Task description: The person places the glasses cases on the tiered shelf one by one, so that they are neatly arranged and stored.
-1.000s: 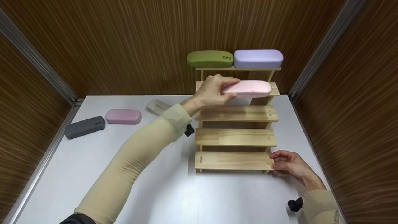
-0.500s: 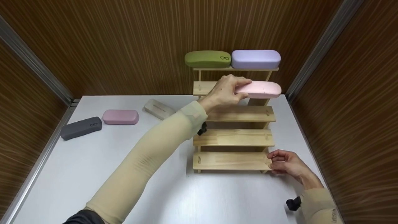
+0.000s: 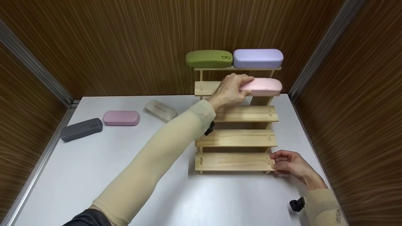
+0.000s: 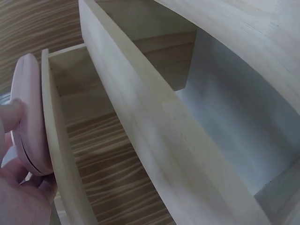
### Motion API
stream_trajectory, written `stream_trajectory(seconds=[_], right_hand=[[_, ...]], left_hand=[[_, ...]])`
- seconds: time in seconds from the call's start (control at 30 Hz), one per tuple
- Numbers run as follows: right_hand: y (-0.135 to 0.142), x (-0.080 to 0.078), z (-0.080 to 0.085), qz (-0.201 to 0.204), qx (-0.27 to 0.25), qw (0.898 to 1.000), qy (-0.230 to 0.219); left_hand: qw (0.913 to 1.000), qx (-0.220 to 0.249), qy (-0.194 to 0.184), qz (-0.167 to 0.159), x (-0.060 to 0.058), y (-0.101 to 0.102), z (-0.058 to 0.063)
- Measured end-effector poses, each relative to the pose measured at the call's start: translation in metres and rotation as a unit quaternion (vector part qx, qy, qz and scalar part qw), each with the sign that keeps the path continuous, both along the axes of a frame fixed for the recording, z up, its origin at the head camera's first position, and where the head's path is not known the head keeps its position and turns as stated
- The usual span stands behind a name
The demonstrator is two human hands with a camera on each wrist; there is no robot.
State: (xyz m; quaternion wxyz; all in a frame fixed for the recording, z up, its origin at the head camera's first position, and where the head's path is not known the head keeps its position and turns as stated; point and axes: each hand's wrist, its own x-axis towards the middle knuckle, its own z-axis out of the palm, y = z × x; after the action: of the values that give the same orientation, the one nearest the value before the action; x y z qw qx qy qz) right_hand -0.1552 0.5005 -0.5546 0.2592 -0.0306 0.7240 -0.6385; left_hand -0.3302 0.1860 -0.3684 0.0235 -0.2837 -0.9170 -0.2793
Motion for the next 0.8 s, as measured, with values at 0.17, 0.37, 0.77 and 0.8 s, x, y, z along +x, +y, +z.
stream_trajectory(seconds=[0.17, 0.37, 0.77, 0.8], right_hand=[[-0.0001, -0.0002, 0.0001, 0.001, -0.014, 1.000, -0.006], [0.0009, -0.0001, -0.0001, 0.003, -0.016, 1.000, -0.005], [0.0007, -0.0005, 0.0003, -0.001, -0.003, 1.000, -0.006], [0.0005, -0.0007, 0.0002, -0.001, 0.000, 1.000, -0.005]], left_hand=[[0.9994, -0.030, 0.013, 0.011, -0.0006, 0.0078, -0.0011], [0.9992, -0.036, 0.014, 0.014, 0.0007, 0.0100, -0.0039], [0.9991, -0.024, 0.032, 0.013, 0.0024, 0.0047, -0.0084], [0.9991, -0.023, 0.033, 0.013, 0.0020, 0.0038, -0.0089]])
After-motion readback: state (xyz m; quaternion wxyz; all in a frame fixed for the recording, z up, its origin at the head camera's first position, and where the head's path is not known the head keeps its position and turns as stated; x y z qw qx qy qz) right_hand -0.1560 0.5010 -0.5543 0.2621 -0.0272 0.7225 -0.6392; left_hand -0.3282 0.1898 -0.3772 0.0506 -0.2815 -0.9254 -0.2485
